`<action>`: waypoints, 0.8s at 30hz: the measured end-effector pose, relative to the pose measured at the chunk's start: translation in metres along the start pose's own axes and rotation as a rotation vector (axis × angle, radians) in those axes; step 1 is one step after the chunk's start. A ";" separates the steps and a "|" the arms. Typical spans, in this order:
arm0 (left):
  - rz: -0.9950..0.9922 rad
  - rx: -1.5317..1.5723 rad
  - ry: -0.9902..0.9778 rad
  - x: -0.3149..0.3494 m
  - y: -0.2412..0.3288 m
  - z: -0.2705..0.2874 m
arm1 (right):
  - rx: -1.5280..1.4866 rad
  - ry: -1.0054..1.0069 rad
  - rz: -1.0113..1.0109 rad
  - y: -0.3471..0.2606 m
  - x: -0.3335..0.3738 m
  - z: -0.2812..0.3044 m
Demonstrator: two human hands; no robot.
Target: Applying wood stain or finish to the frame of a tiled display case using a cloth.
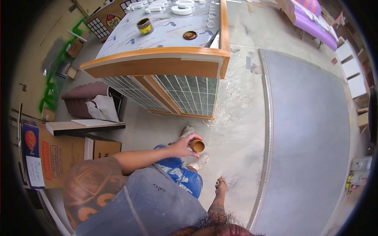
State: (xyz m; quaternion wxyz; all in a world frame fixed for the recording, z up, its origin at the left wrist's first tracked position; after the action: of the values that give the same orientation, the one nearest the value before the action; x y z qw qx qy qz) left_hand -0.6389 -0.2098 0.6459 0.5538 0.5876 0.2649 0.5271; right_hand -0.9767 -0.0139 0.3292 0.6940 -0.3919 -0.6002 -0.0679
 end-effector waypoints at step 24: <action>-0.125 0.161 0.475 0.079 0.036 0.087 | 0.271 -0.555 1.527 -0.355 0.272 -0.381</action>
State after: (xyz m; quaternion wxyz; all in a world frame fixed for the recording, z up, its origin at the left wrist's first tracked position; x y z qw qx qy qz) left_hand -0.5452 -0.1806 0.7197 0.4591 0.4719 0.4644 0.5923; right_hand -0.8070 -0.3927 0.7451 0.4167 -0.6074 -0.3212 0.5952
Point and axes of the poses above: each hand's wrist, its own x-axis away from the middle knuckle, its own z-axis out of the back of the hand, y = z × x, the point moved 8 cm from there along -x, towards the middle knuckle, and after that the axes turned 12 degrees about -x, right-handed, at the moved point
